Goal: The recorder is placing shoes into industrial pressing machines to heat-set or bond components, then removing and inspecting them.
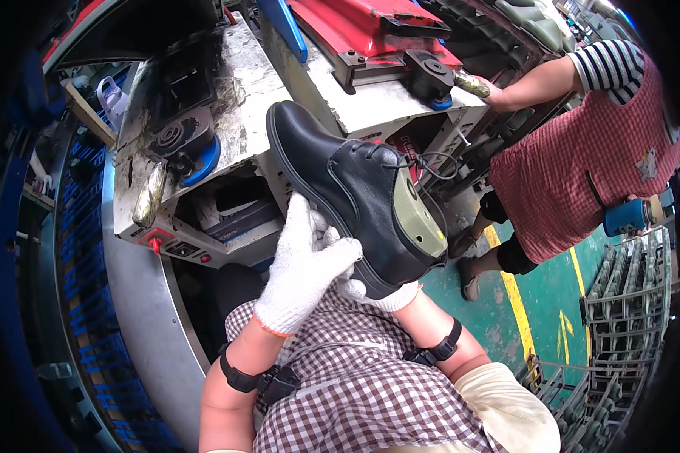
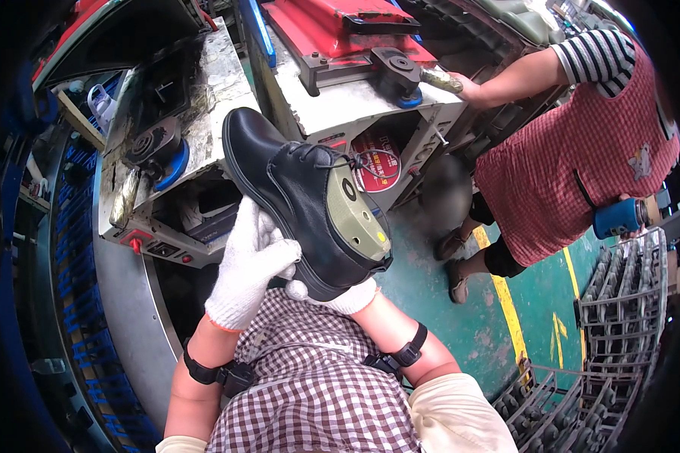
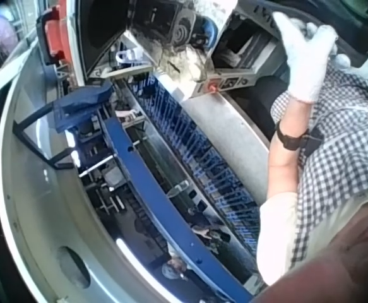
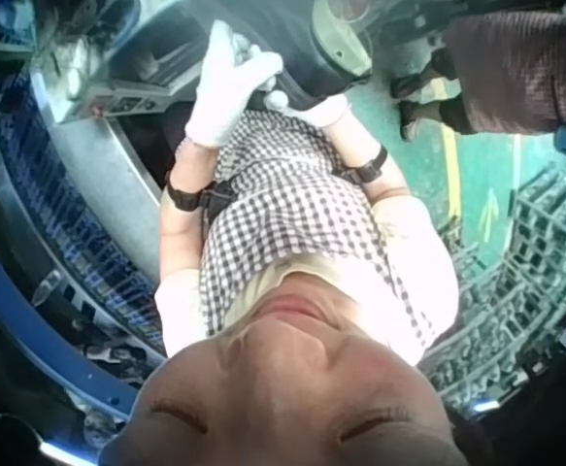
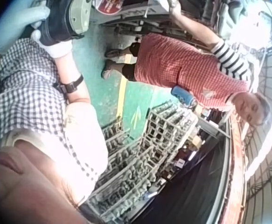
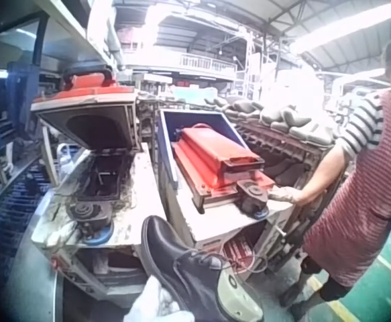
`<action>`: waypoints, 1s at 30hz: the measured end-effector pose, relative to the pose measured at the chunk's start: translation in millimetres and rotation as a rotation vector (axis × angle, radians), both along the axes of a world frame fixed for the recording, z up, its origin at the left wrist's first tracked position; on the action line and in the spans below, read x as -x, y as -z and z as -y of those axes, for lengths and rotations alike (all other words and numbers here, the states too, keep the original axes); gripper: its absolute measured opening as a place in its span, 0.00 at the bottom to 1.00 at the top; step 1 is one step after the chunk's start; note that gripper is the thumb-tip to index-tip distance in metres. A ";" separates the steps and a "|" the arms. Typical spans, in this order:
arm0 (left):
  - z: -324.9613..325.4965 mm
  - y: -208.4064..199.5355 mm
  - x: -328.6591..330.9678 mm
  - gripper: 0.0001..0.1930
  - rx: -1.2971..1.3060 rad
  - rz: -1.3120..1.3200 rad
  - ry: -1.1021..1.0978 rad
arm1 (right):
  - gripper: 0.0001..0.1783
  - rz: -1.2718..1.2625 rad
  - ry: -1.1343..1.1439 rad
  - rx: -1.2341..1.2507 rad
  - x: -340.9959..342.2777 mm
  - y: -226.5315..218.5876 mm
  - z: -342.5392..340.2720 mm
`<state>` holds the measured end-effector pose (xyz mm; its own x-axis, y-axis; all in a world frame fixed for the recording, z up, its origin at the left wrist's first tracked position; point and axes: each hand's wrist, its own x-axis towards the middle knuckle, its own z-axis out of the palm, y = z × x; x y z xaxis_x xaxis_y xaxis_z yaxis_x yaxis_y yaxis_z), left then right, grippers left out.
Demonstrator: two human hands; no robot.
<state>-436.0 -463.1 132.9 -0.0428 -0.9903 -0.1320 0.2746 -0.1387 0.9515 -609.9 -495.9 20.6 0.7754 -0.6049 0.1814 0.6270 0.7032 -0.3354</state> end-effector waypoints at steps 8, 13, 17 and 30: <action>-3.4 -6.2 1.5 0.43 0.009 0.073 -0.036 | 0.44 -0.813 0.505 0.871 1.0 -25.7 -7.3; -3.7 -1.3 -8.5 0.40 0.064 -0.025 0.054 | 0.41 0.025 -0.050 -0.034 3.6 -31.7 13.4; 11.6 -4.1 -20.1 0.32 0.229 -0.195 -0.137 | 0.43 -0.071 -0.143 -0.164 18.6 -39.4 8.4; 16.8 4.1 -20.9 0.14 0.208 0.154 -0.153 | 0.16 -0.989 0.438 0.164 60.6 -22.3 -22.6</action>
